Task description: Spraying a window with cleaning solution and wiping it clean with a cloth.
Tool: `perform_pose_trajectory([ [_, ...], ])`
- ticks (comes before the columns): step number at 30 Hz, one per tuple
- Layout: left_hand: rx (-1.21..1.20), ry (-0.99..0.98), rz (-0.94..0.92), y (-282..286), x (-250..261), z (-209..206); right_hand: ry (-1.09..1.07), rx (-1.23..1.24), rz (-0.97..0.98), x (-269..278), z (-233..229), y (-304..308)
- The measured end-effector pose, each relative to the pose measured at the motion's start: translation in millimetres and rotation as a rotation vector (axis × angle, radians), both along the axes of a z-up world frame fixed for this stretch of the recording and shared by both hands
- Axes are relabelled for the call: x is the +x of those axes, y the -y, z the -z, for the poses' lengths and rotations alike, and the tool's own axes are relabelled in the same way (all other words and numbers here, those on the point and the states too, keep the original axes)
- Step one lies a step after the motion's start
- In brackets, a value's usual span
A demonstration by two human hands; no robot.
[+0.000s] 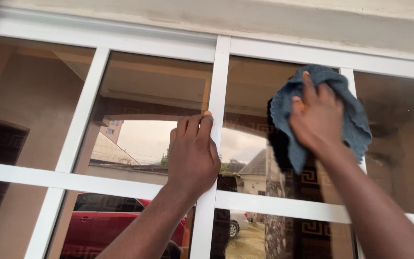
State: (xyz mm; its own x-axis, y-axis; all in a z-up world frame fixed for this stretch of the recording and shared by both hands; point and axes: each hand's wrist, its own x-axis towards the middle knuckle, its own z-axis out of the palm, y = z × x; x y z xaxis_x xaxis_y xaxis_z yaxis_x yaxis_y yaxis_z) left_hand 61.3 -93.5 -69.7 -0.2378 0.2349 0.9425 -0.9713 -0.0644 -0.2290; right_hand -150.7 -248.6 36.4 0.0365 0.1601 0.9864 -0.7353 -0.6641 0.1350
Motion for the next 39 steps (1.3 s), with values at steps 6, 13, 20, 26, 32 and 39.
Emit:
perform_pose_trajectory([
  [6,0.028,-0.026,-0.078,-5,-4,1,-0.086,-0.157,-0.105,93,-16,-70],
  [13,0.029,-0.026,-0.079,-2,-3,2,0.066,-0.075,-0.075,56,-35,-34],
  [20,0.018,-0.026,-0.074,-5,-4,2,0.027,-0.19,-0.187,128,-42,-59],
  [26,0.078,-0.087,-0.077,-6,-5,3,-0.012,-0.354,-0.069,12,-34,8],
  [32,-0.002,0.019,-0.102,-5,-2,2,-0.036,-0.169,0.053,-58,72,11],
  [39,0.089,-0.045,-0.16,-7,-8,0,-0.21,0.01,0.042,-86,141,16],
])
